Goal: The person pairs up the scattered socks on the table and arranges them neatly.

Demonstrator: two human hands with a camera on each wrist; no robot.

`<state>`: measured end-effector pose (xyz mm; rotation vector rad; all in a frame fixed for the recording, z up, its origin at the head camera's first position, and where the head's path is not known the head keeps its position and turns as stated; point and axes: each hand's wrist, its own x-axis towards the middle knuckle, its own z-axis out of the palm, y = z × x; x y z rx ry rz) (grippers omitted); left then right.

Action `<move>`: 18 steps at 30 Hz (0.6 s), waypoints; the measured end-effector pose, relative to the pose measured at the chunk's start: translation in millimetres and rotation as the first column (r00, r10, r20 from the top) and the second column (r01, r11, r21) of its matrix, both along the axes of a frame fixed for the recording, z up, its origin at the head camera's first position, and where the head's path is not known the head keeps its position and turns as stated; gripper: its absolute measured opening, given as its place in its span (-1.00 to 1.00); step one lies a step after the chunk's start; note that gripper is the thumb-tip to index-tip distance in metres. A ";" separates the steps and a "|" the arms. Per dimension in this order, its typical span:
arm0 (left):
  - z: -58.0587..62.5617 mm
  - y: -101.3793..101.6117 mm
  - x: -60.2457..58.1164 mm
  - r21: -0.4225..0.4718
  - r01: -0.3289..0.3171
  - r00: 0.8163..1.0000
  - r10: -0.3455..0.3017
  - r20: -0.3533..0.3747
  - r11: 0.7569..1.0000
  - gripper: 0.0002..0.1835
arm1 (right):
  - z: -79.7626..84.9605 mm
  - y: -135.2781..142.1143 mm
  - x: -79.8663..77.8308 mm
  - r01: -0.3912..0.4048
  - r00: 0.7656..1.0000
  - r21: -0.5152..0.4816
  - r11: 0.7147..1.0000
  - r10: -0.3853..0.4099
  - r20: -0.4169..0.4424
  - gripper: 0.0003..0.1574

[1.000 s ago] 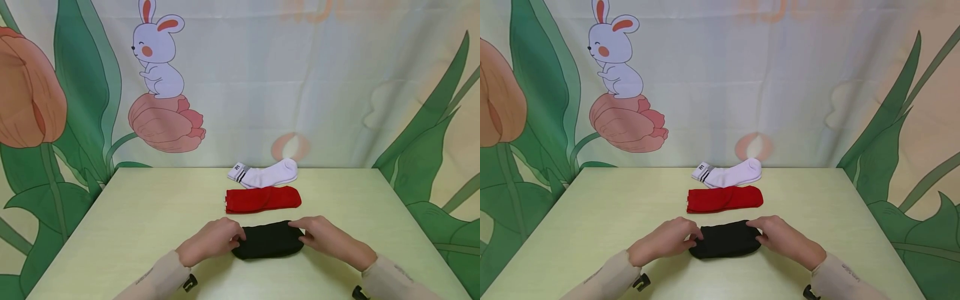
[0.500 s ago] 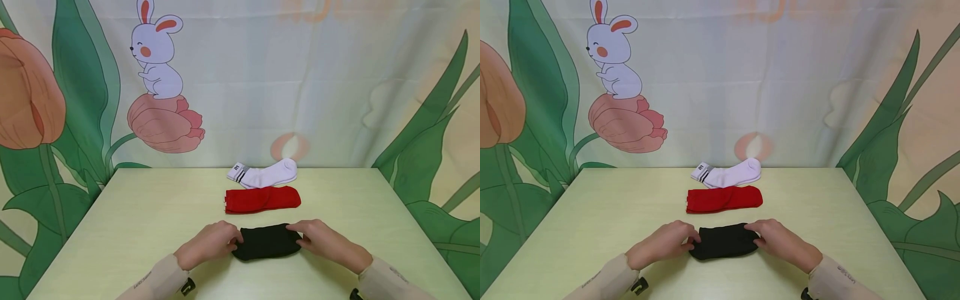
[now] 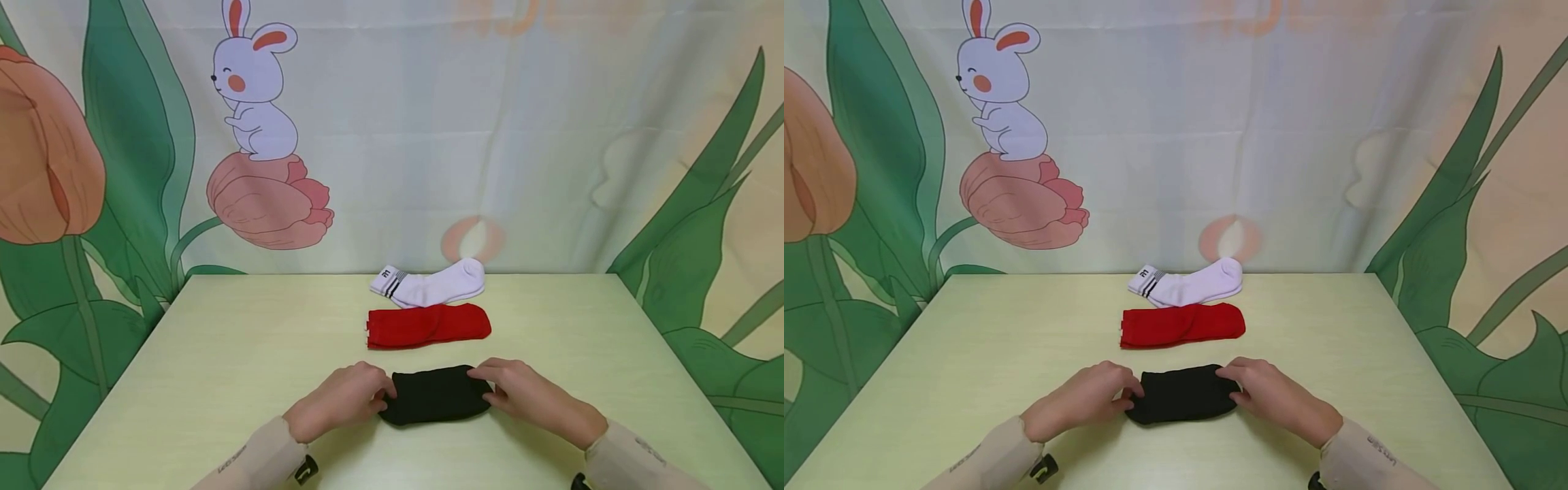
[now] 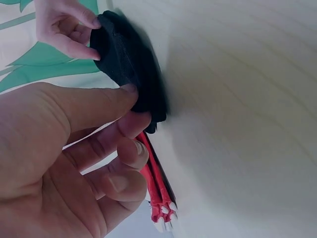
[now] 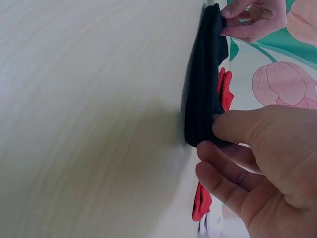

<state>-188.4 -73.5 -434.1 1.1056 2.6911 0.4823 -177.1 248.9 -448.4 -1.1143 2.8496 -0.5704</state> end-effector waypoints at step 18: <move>-0.1 0.0 5.1 0.084 -0.035 0.998 0.040 -0.057 0.996 -0.63 | 0.2 -1.9 5.8 -0.007 0.985 0.015 1.000 0.010 -0.174 -0.50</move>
